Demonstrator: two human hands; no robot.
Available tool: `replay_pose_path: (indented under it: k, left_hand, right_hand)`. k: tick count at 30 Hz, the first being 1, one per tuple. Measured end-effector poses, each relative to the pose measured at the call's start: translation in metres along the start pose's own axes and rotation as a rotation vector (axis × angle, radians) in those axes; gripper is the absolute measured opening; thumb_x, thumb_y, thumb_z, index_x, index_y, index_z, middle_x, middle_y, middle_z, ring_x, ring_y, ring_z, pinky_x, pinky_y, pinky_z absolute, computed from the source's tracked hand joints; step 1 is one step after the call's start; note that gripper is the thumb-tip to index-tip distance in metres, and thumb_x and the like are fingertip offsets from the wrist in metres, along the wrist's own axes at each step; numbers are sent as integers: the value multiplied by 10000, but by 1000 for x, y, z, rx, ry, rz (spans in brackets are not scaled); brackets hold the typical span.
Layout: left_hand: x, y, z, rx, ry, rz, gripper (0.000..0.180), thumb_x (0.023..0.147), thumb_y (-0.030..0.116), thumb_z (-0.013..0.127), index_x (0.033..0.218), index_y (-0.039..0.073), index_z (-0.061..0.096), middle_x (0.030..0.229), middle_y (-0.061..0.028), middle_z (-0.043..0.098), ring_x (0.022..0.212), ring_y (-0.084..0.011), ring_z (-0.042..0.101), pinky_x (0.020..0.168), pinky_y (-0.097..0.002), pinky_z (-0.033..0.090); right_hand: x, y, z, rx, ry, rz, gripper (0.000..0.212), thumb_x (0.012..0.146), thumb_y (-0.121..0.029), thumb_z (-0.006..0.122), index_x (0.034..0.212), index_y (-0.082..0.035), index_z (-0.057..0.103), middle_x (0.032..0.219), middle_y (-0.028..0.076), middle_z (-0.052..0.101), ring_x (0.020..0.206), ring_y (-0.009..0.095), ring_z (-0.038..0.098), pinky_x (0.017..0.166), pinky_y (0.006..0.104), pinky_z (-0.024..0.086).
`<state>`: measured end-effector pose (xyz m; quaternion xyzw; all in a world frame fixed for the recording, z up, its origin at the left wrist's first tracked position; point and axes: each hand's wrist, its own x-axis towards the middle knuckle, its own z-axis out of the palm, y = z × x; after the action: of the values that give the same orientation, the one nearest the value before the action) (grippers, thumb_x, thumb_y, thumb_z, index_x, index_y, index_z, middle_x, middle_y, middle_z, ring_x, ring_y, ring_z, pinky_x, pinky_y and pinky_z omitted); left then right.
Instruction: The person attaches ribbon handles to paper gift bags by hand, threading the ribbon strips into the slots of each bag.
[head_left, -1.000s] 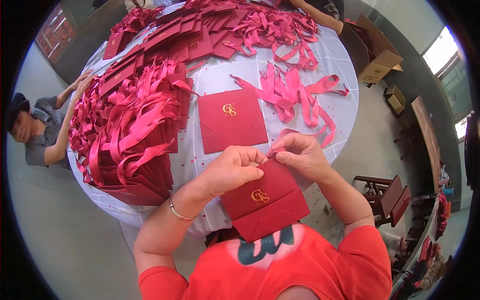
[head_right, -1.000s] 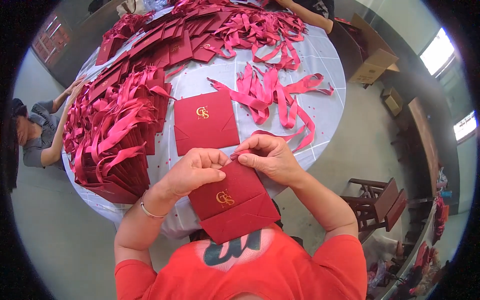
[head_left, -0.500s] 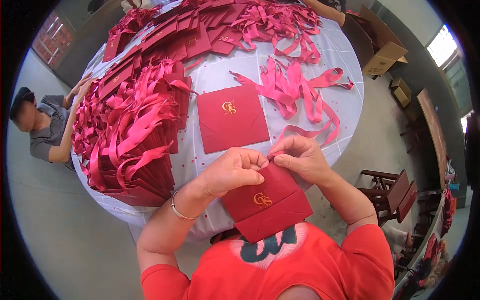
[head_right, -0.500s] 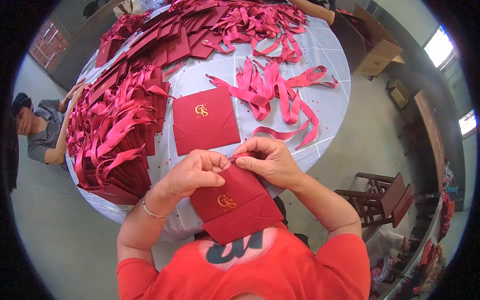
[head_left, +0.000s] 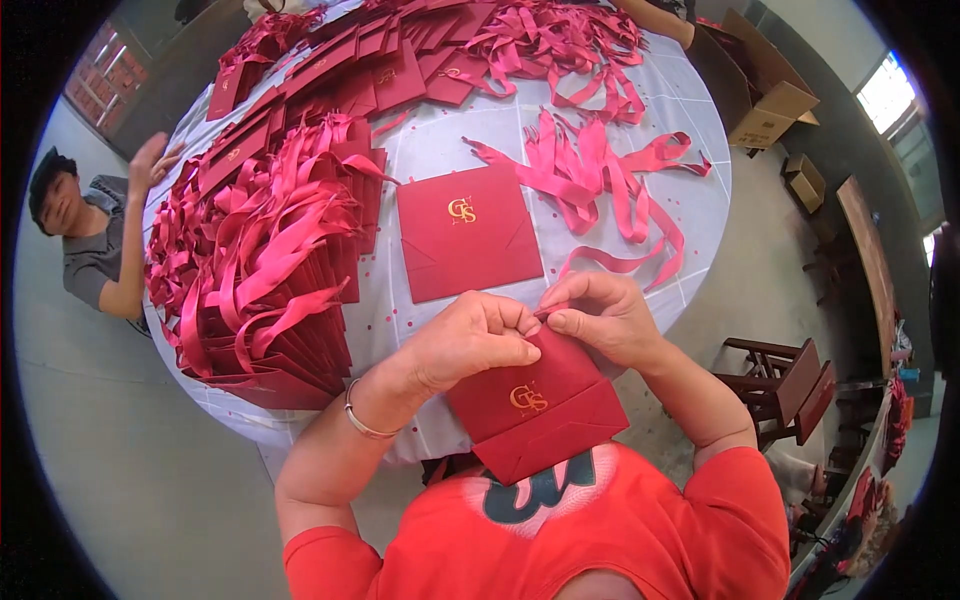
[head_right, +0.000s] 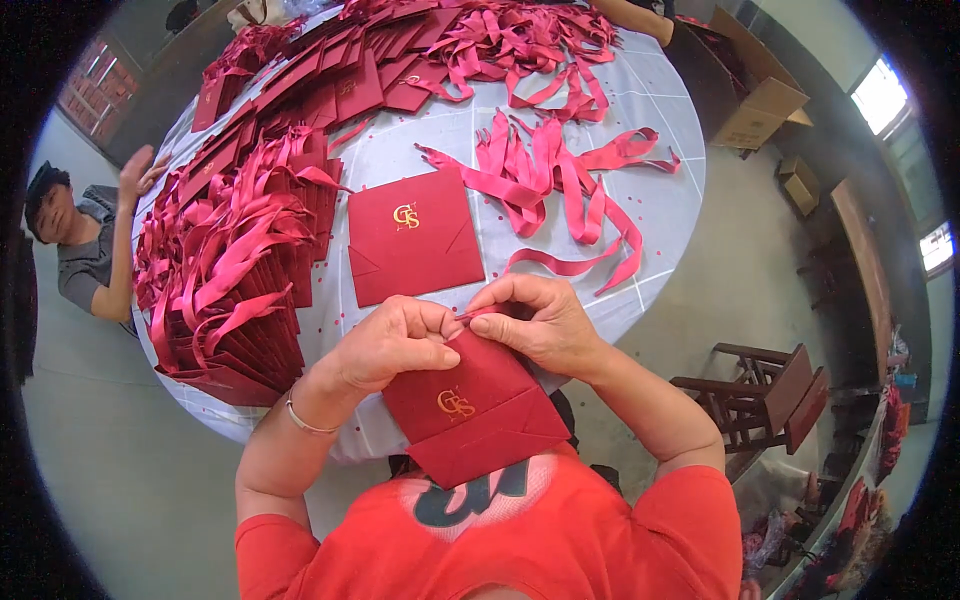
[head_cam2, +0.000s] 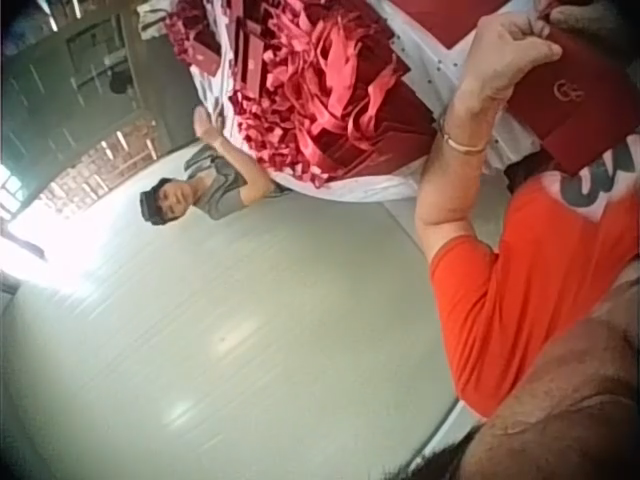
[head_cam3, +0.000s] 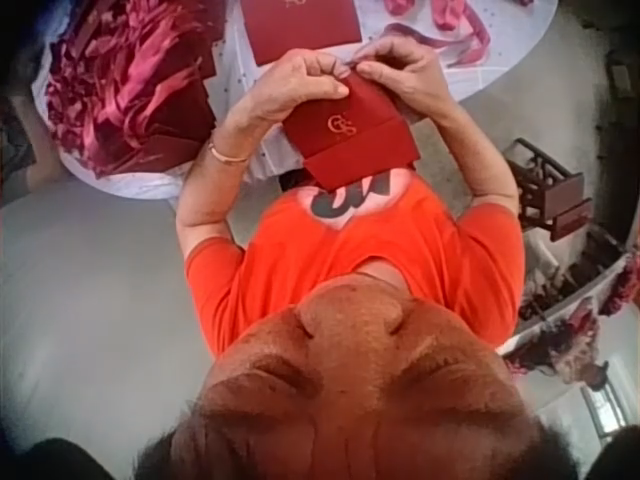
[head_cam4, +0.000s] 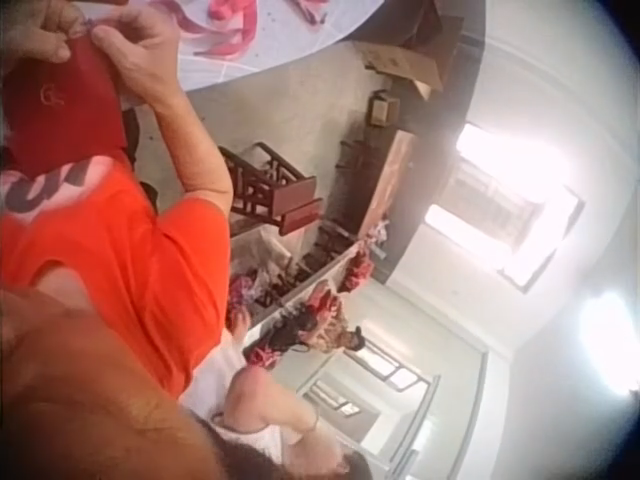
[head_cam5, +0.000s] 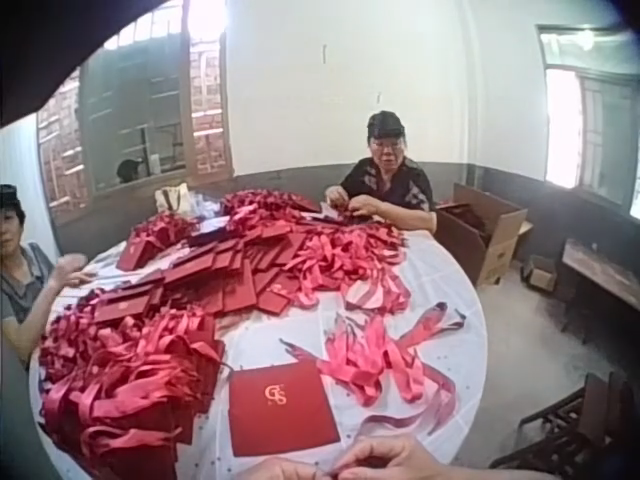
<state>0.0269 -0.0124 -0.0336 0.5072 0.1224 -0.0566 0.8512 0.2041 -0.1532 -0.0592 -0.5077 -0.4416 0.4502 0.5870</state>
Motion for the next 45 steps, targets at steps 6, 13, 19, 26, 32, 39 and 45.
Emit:
replay_pose_path:
  k: [6, 13, 19, 26, 32, 39, 45]
  left_hand:
    - [2, -3, 12, 203, 171, 48, 73, 854, 40, 598, 877, -9, 646, 760, 31, 624, 664, -22, 547, 560, -216, 429]
    - [10, 0, 24, 910, 416, 203, 143, 748, 91, 597, 756, -52, 590, 571, -86, 515, 558, -89, 469, 482, -323, 395]
    - [2, -12, 26, 366, 387, 202, 52, 833, -52, 593, 878, -35, 614, 738, -15, 646, 633, -43, 560, 541, -207, 440]
    - [6, -13, 25, 399, 363, 210, 76, 841, -58, 616, 913, -37, 605, 808, -48, 671, 685, -69, 611, 622, -201, 481]
    - [4, -20, -2, 401, 318, 228, 166, 807, -74, 588, 962, -19, 615, 910, -50, 680, 766, -89, 633, 707, -201, 492]
    - [-5, -2, 24, 413, 308, 136, 263, 777, 77, 659, 1005, -54, 664, 887, -37, 672, 810, -100, 621, 703, -259, 503]
    - [1, 6, 23, 233, 149, -5, 120, 839, 42, 620, 944, -11, 638, 778, 33, 610, 710, -28, 551, 609, -196, 437]
  right_hand:
    - [0, 2, 0, -123, 87, -243, 134, 813, -16, 735, 938, -25, 688, 882, 18, 660, 784, 60, 569, 671, 221, 456]
    - [1, -6, -2, -326, 85, -448, 135, 769, -15, 758, 881, -48, 690, 850, 57, 660, 749, 147, 581, 668, 284, 464]
    - [7, 0, 5, -257, 47, -479, 102, 797, -69, 764, 872, -57, 697, 786, 12, 616, 727, 117, 560, 613, 262, 446]
    - [-2, -7, 9, -4, 60, -325, 90, 796, -58, 750, 871, -59, 701, 795, 4, 623, 752, 100, 573, 659, 252, 451]
    - [-2, -9, 15, -257, 117, -531, 69, 797, -55, 746, 834, -64, 688, 808, 3, 633, 729, 99, 557, 645, 247, 442]
    - [-1, -6, 15, -126, 89, -302, 107, 805, -85, 739, 885, -33, 691, 845, 63, 698, 819, 122, 658, 713, 264, 502]
    - [-10, -4, 10, 59, 95, -58, 101, 838, 0, 704, 932, -15, 668, 890, 28, 655, 822, 88, 620, 722, 231, 492]
